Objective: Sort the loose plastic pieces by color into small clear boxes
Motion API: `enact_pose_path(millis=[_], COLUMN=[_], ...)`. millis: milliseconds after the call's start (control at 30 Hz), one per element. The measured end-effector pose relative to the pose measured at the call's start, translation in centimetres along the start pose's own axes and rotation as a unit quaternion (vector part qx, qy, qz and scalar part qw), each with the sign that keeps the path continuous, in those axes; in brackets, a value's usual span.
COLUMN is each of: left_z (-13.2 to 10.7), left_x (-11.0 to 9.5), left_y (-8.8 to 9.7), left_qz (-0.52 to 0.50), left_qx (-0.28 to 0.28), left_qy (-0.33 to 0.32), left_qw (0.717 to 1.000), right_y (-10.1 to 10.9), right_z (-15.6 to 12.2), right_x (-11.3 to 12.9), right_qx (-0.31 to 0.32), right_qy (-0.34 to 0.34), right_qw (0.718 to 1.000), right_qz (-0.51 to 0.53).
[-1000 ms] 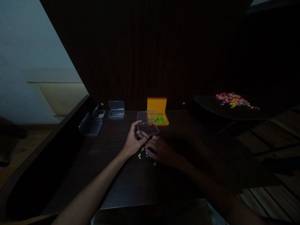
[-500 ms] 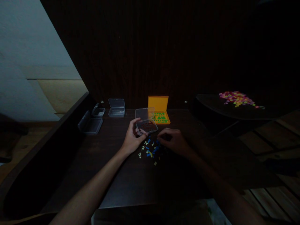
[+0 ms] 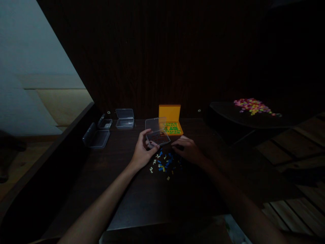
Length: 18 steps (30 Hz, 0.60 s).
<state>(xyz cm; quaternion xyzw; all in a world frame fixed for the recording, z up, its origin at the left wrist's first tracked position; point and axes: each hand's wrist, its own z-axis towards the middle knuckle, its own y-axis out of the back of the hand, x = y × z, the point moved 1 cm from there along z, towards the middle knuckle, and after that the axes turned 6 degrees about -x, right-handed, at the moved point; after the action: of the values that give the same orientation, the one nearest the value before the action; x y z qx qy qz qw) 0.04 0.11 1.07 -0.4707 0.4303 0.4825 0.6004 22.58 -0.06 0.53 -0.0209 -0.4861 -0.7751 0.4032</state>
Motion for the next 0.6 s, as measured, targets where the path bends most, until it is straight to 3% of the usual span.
enact_pose_path(millis=[200,433,600], left_z=[0.0,-0.2,-0.3], left_x=[-0.2,0.1,0.3], left_y=[-0.2,-0.3,-0.3], left_qz=[-0.004,-0.002,-0.011], left_qx=[0.003,0.014,0.022], left_qy=[0.0,0.003,0.011], left_qw=[1.0,1.0,1.0], right_y=[0.6,1.4,2.4], right_z=[0.2,0.9,2.0], right_x=[-0.4,-0.6,0.2], right_qx=[-0.017,-0.078,-0.059], right_qy=[-0.01,-0.168,-0.195], right_qw=[1.0,0.978,0.964], right_qz=[0.009,0.094,0.173])
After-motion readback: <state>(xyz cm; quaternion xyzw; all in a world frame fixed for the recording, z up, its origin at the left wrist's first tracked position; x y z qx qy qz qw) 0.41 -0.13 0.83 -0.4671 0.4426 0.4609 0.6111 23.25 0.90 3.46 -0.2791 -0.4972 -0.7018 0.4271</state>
